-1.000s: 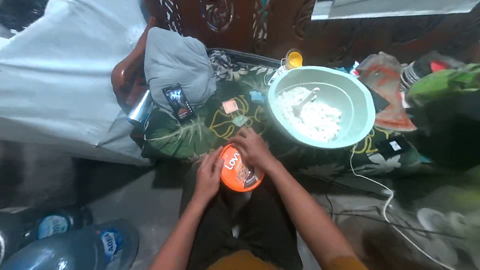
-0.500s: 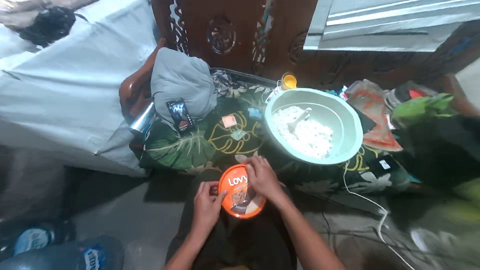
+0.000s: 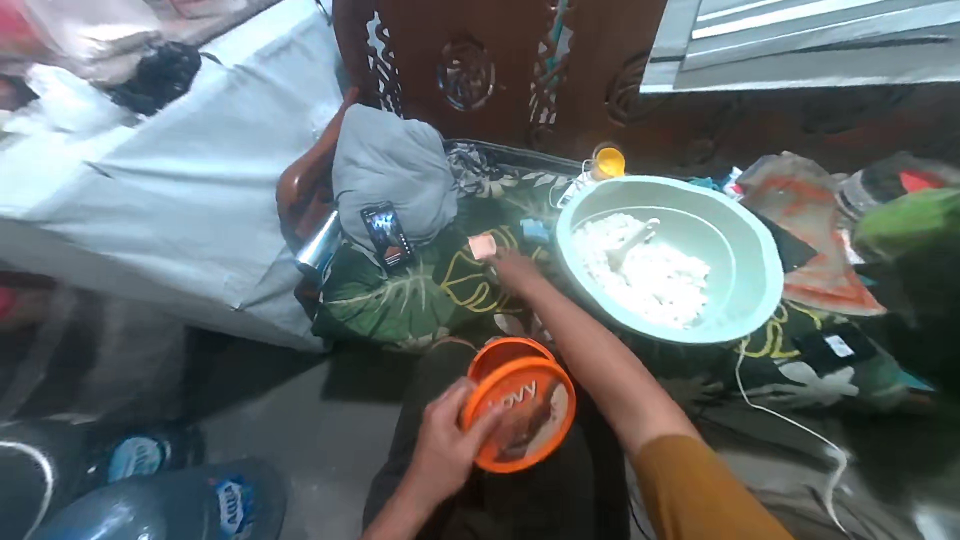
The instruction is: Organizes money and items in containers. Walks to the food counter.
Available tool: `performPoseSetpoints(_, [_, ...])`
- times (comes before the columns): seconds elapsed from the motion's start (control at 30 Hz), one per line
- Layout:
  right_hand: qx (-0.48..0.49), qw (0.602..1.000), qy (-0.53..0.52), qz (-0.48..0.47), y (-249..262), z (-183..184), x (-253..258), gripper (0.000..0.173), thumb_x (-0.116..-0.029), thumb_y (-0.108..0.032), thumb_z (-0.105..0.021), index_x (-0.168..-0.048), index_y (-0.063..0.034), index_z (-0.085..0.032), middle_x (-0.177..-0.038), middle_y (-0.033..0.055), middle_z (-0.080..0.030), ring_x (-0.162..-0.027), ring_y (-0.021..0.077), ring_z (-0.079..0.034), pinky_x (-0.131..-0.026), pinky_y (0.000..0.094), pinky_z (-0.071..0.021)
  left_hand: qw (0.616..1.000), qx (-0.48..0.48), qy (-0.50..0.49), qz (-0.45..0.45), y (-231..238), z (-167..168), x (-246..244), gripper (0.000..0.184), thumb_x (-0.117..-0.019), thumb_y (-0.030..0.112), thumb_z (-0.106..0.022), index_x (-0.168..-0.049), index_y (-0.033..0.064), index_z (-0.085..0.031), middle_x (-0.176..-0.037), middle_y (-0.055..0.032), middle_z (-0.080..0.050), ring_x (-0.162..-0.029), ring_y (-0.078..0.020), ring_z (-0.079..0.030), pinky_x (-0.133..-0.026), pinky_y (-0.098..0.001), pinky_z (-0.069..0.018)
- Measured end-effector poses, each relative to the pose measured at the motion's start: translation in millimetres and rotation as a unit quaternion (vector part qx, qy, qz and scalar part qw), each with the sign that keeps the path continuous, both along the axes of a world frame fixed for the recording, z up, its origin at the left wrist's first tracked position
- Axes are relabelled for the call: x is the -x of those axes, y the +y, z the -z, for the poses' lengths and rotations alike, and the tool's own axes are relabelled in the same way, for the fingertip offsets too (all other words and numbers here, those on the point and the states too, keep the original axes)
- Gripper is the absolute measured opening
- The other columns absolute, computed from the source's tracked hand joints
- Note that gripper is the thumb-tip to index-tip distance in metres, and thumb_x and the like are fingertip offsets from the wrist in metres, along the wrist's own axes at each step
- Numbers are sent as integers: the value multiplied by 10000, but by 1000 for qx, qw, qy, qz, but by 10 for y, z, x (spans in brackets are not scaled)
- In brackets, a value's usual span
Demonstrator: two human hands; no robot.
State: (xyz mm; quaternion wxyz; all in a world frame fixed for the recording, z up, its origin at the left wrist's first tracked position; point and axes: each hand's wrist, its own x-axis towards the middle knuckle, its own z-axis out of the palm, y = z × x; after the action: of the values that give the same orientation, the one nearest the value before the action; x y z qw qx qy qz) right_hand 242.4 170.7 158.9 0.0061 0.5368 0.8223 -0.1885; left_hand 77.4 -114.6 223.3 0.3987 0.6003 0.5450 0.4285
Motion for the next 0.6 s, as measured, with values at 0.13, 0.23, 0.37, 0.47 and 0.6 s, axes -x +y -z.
performPoseSetpoints(0.13, [-41, 999, -11, 20, 334, -87, 211, 289, -941, -295, -714, -1055, -31, -742, -1180, 244, -691, -1152, 474, -635, -878, 715, -519, 962, -14, -216, -167, 175, -192, 425, 123, -1022, 146, -586, -1086, 44, -562, -893, -45, -708, -772, -151, -726, -700, -328, -650])
performPoseSetpoints(0.23, [-82, 994, 67, 3, 577, 124, 237, 299, -951, -341, -709, -1093, -85, -767, -1479, 133, -563, -1442, 400, -423, -1075, 668, -438, 934, 15, -141, -329, 755, 175, 709, 255, -1047, 158, -564, -1205, -36, -515, -1012, -127, -673, -883, -188, -715, -787, -378, -636])
performPoseSetpoints(0.37, [-36, 997, 74, 15, 541, 240, 140, 235, -986, -268, -656, -1122, -105, -755, -1254, 162, -686, -1233, 393, -617, -979, 648, -523, 947, 124, -88, -282, 1380, 586, 664, 426, -1064, 256, -567, -1384, -2, -454, -1062, -160, -693, -914, -193, -725, -811, -378, -624])
performPoseSetpoints(0.47, [-38, 985, 154, 70, 221, 9, -63, 248, -998, -171, -620, -1219, -155, -730, -1207, 130, -696, -1136, 332, -673, -962, 596, -550, 962, 188, -16, -196, 1561, 682, 491, 627, -1037, 423, -593, -1528, 88, -394, -1348, -158, -619, -1166, -233, -661, -976, -441, -571])
performPoseSetpoints(0.6, [49, 897, 421, 126, -485, -445, -333, 488, -964, -109, -705, -1396, -58, -484, -1097, 110, -715, -823, 208, -749, -736, 406, -669, 974, 43, 133, -179, 1557, 567, 228, 937, -916, 503, -728, -1617, 84, -267, -1665, -212, -198, -1492, -349, -332, -1165, -560, -388])
